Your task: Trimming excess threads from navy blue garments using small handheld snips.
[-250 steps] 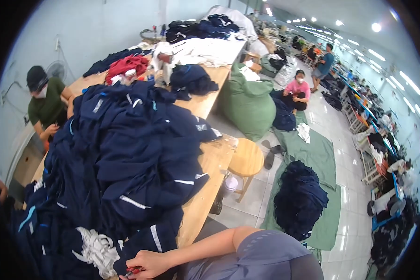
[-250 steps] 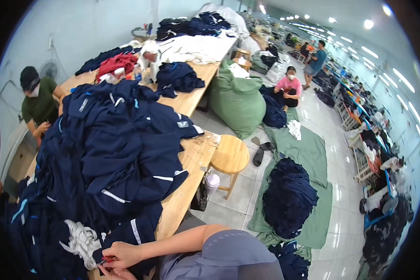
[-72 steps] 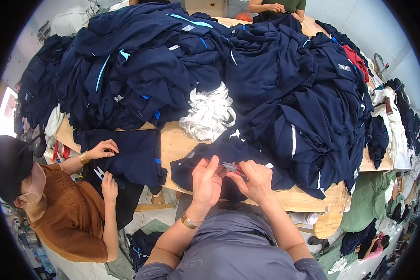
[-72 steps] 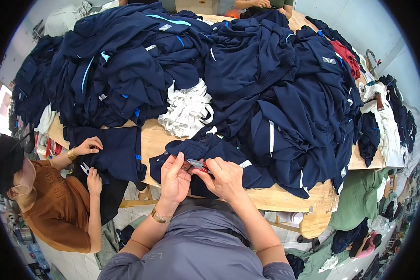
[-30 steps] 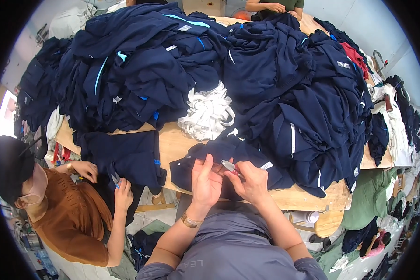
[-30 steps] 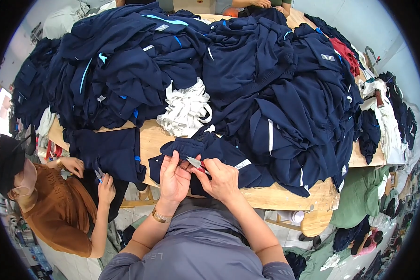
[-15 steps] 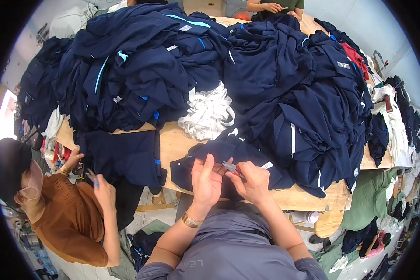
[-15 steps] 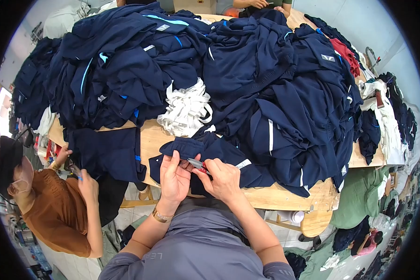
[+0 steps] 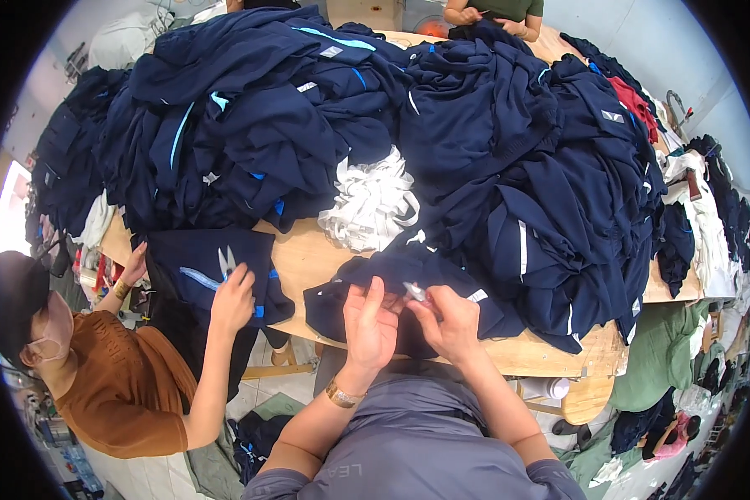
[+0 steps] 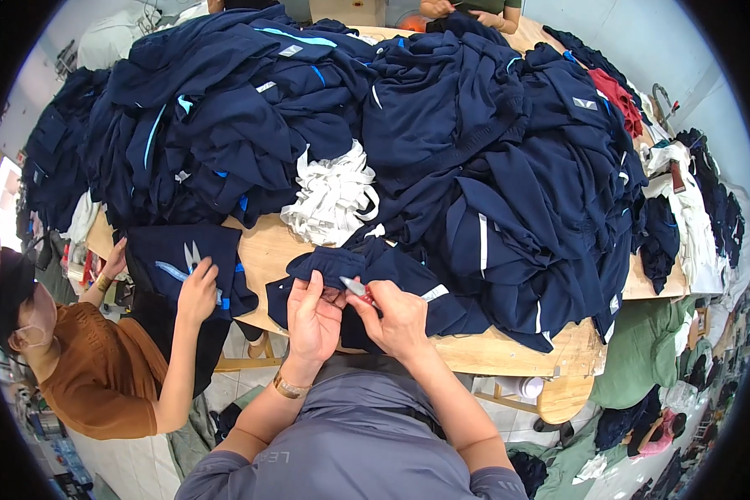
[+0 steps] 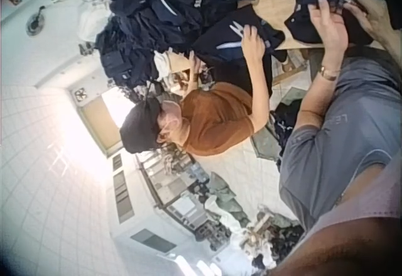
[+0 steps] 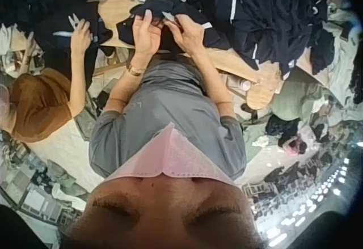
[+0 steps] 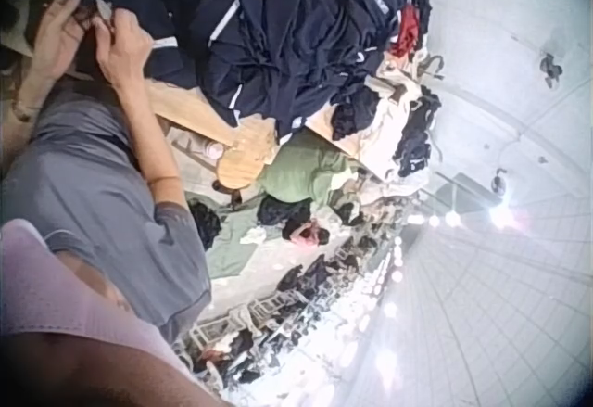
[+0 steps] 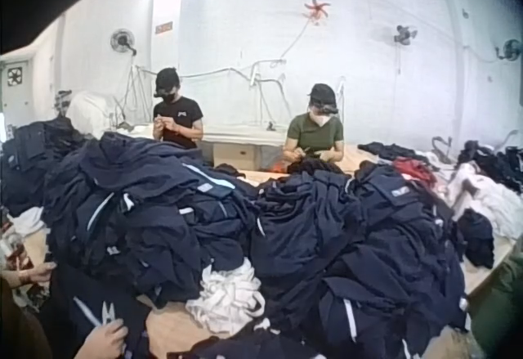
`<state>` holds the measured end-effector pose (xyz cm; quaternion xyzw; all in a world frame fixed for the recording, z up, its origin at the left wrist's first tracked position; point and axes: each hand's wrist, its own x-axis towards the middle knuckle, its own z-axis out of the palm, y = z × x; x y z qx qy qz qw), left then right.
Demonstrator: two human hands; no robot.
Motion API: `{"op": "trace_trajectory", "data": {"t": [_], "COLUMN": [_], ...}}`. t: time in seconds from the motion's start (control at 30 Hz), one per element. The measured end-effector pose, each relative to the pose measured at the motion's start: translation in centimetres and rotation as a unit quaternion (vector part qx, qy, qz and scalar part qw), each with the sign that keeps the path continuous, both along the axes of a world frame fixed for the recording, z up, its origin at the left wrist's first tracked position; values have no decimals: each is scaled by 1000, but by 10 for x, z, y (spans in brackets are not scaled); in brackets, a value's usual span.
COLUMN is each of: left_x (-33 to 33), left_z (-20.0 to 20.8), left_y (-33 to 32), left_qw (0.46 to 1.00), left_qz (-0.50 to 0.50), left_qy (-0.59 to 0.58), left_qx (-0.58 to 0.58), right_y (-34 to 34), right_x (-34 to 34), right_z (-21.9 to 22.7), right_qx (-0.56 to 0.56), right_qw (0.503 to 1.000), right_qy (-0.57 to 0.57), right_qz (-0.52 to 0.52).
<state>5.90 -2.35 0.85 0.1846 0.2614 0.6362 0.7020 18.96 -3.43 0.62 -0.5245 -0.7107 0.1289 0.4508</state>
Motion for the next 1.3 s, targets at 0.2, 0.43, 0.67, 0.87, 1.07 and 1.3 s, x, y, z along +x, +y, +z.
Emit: {"op": "trace_trajectory", "data": {"t": [0.2,0.43,0.67,0.87,1.07,1.3], "left_x": [1,1,-9,-5,-6,-4], "left_z": [1,15,-7,7,0,-2], "left_y": [1,5,4,6,6,4], "left_qw": [999,990,987,986,991,995], "left_qz": [-17,-27,-81,-71,-70,-60], "left_qy": [-33,-76,-111,-105,-104,-60], "left_qx": [-25,-114,-84,-105,-55,-59], "right_y": [3,7,11,8,2,-1], "right_x": [-11,-4,-14,-5,-5,-1], "right_z": [-3,12,4,0,8,-4], "right_qx": [-24,133,26,114,-75,-34], "right_qw": [976,970,991,981,969,994], "right_qy": [216,13,129,79,237,98], "right_qz": [7,202,27,135,11,-41]}}
